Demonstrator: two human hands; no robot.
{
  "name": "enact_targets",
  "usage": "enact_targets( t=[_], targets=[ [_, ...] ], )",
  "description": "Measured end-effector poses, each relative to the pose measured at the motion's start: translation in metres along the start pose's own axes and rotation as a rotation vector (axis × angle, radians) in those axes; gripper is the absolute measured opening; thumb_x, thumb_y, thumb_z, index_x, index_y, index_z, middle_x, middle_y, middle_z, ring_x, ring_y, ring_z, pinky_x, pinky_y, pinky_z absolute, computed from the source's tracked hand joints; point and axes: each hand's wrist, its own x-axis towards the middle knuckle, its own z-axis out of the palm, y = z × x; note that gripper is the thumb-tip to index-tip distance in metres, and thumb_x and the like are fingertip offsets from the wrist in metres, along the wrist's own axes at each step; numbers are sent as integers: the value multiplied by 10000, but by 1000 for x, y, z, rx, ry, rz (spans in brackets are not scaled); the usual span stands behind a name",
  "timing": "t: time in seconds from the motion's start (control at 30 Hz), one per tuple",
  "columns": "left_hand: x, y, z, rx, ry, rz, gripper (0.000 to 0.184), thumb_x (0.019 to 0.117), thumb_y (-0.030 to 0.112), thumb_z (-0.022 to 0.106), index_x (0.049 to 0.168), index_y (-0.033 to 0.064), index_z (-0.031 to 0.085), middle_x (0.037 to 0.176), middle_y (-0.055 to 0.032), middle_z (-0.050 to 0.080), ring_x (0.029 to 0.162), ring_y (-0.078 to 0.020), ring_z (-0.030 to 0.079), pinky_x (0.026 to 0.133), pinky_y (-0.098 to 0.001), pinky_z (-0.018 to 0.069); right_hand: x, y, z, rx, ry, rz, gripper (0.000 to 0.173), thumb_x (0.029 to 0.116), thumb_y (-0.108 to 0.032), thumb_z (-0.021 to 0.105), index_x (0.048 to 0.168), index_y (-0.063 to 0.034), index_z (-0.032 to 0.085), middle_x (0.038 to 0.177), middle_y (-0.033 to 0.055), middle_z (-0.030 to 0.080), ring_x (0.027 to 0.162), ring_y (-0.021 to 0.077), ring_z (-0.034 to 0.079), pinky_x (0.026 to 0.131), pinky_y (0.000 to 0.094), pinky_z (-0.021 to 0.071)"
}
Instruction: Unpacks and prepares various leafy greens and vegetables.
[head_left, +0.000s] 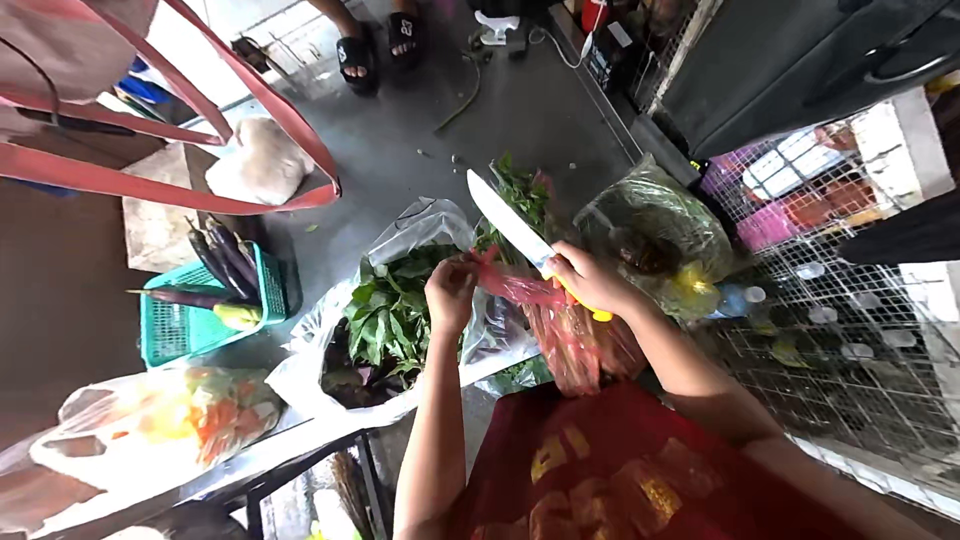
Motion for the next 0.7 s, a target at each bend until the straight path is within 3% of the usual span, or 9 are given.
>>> enact_targets(
  t=[0.1,0.13,0.17,0.23,0.33,0.4,0.53,0.63,0.7],
  targets=[
    [-5,-3,8,84,34,200,134,959,-3,634,1049,-97,667,1250,-226,647,1086,-223,678,943,-358,563,26,-20,-3,-184,-174,2,350,1131,-251,388,1312,3,548,972,224,650,869,364,662,809,552,532],
    [-5,-1,11,133,72,251,112,954,-14,628,1020,-89,680,1220,-225,665,1087,-244,684,942,-369,563,26,-23,-1,-249,-204,3,340,1127,-248,406,1304,-3,563,1002,239,667,922,394,673,837,586,526],
    [-4,4,14,192,126,292,113,951,-35,618,1003,-101,694,1177,-244,685,1071,-293,693,936,-404,562,22,-21,2,-298,-236,2,318,1120,-256,427,1266,-23,586,968,221,678,881,380,687,791,578,545],
    [4,12,13,291,230,353,134,949,-79,580,966,-128,703,1080,-266,702,1028,-363,697,945,-450,553,4,-7,-1,-292,-400,66,309,1122,-312,412,1226,-77,584,815,141,645,634,243,644,598,434,553],
    [12,12,-1,359,313,369,159,961,-73,548,971,-121,700,1064,-254,703,1049,-372,683,972,-454,535,-34,27,-29,-186,-605,225,369,1118,-398,391,1255,-113,579,790,83,626,538,147,585,522,326,521],
    [17,12,-7,350,349,386,138,944,-56,583,956,-107,711,1043,-238,716,1033,-355,683,959,-442,532,-57,44,-45,-52,-547,292,368,1115,-410,393,1252,-126,582,778,48,624,518,110,585,494,279,525],
    [12,26,-6,323,229,416,123,961,-43,600,997,-109,696,1094,-250,694,1076,-343,673,988,-414,524,-65,34,-46,243,-260,349,341,1134,-331,337,1236,-66,526,745,47,575,506,111,571,488,265,538],
    [14,34,5,303,203,501,110,949,-37,619,969,-91,712,1046,-229,710,1035,-335,674,974,-414,515,-46,19,-14,280,-139,265,368,1135,-299,340,1285,-27,537,800,103,607,589,173,610,575,351,566],
    [16,40,9,326,220,464,129,964,-17,611,975,-79,724,1054,-227,714,1043,-348,674,982,-441,511,-41,11,10,187,-236,222,377,1127,-322,382,1271,-29,571,842,122,638,651,187,635,633,382,574]
  ],
)
